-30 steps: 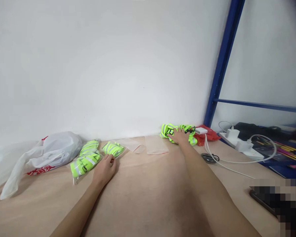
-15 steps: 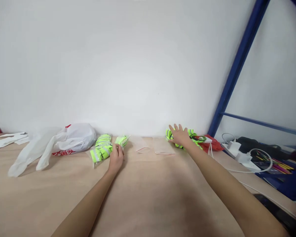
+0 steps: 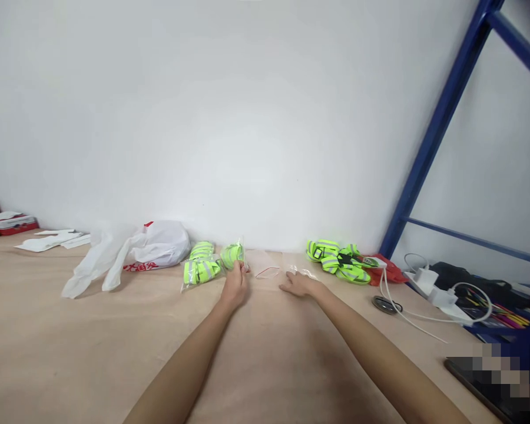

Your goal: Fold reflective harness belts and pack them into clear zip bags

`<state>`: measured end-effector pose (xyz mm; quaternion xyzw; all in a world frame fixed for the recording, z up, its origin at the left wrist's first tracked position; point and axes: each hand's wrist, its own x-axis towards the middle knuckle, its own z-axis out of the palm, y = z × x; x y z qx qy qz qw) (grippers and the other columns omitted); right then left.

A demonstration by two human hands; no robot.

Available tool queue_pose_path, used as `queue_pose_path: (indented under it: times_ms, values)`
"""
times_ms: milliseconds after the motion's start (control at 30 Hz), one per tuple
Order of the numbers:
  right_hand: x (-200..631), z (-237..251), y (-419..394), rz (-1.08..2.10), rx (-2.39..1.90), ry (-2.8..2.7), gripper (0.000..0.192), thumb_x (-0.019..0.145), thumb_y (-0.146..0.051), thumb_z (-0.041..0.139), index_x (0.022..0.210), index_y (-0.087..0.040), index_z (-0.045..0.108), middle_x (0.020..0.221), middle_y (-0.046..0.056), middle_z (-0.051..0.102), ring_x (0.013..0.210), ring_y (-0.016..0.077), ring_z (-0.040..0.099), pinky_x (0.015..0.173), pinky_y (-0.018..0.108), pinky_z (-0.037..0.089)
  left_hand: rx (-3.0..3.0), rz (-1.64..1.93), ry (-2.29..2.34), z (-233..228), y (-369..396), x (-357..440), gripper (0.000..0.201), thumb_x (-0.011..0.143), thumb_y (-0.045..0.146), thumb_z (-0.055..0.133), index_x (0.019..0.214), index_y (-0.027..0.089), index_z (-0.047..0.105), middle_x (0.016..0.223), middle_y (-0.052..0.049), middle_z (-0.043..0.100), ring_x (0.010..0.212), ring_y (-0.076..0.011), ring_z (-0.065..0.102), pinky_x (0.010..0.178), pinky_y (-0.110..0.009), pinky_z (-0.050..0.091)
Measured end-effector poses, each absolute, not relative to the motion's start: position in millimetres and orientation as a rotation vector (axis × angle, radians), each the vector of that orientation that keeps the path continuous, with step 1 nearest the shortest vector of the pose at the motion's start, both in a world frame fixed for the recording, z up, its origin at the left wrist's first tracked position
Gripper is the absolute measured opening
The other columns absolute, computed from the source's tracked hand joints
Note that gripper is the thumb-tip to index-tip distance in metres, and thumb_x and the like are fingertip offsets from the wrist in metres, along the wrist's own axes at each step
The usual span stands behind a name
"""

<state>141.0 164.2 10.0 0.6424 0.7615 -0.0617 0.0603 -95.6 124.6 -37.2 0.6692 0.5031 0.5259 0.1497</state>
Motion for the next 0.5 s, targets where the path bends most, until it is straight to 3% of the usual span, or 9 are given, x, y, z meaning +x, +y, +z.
queue_pose_path:
  times_ms: [133, 200, 267, 367, 433, 500]
  values:
    - [140.6, 4.7, 165.2, -0.288, 1.851, 2.438, 0.097, 0.088, -0.066, 0.049, 0.161, -0.022, 0.002, 0.161, 0.02, 0.03, 0.145, 0.036, 0.035, 0.111, 0.057, 0.029, 1.999, 1.411, 1.449, -38.7, 125.5, -95.2, 0.018, 0.101, 0.029, 0.03, 0.096, 0.021, 0.046, 0.087, -0.006, 0.063, 0.081, -0.0214, 0.063, 0.078, -0.034, 0.044]
    - [136.0, 0.8, 164.4, -0.289, 1.793, 2.542, 0.097, 0.09, -0.064, 0.048, 0.16, -0.025, -0.006, 0.166, 0.017, 0.017, 0.15, 0.0342, 0.024, 0.114, 0.058, 0.023, 2.021, 1.378, 1.455, -39.9, 126.7, -95.0, 0.017, 0.101, 0.029, 0.031, 0.095, 0.022, 0.046, 0.086, -0.005, 0.063, 0.079, -0.0209, 0.063, 0.076, -0.033, 0.044]
    - [129.4, -4.0, 164.2, -0.278, 1.701, 2.65, 0.087, 0.093, -0.061, 0.044, 0.161, -0.03, -0.001, 0.168, 0.013, 0.01, 0.152, 0.0321, 0.02, 0.115, 0.056, 0.022, 2.04, 1.354, 1.464, -41.3, 128.1, -94.5, 0.016, 0.101, 0.028, 0.031, 0.095, 0.022, 0.045, 0.084, -0.005, 0.063, 0.077, -0.0212, 0.063, 0.074, -0.033, 0.043]
    - [118.9, -11.1, 165.9, -0.253, 1.636, 2.678, 0.065, 0.098, -0.061, 0.031, 0.158, -0.036, 0.024, 0.166, 0.011, 0.023, 0.149, 0.0348, 0.025, 0.113, 0.058, 0.026, 2.055, 1.329, 1.488, -42.9, 129.7, -94.1, 0.016, 0.101, 0.027, 0.031, 0.095, 0.022, 0.045, 0.082, -0.006, 0.063, 0.076, -0.0224, 0.062, 0.073, -0.033, 0.043]
    - [112.3, -15.0, 168.3, -0.237, 1.682, 2.629, 0.062, 0.099, -0.062, 0.027, 0.154, -0.035, 0.035, 0.162, 0.013, 0.031, 0.147, 0.0391, 0.028, 0.109, 0.063, 0.028, 2.052, 1.324, 1.504, -43.1, 129.8, -94.3, 0.016, 0.101, 0.027, 0.031, 0.095, 0.022, 0.045, 0.082, -0.005, 0.063, 0.076, -0.0228, 0.062, 0.073, -0.034, 0.044]
    - [106.0, -18.3, 170.8, -0.227, 1.749, 2.584, 0.064, 0.098, -0.064, 0.026, 0.154, -0.034, 0.036, 0.161, 0.014, 0.032, 0.145, 0.0427, 0.03, 0.105, 0.067, 0.029, 2.047, 1.325, 1.509, -42.4, 128.9, -94.7, 0.016, 0.101, 0.028, 0.031, 0.095, 0.022, 0.044, 0.083, -0.006, 0.063, 0.077, -0.0229, 0.062, 0.074, -0.034, 0.044]
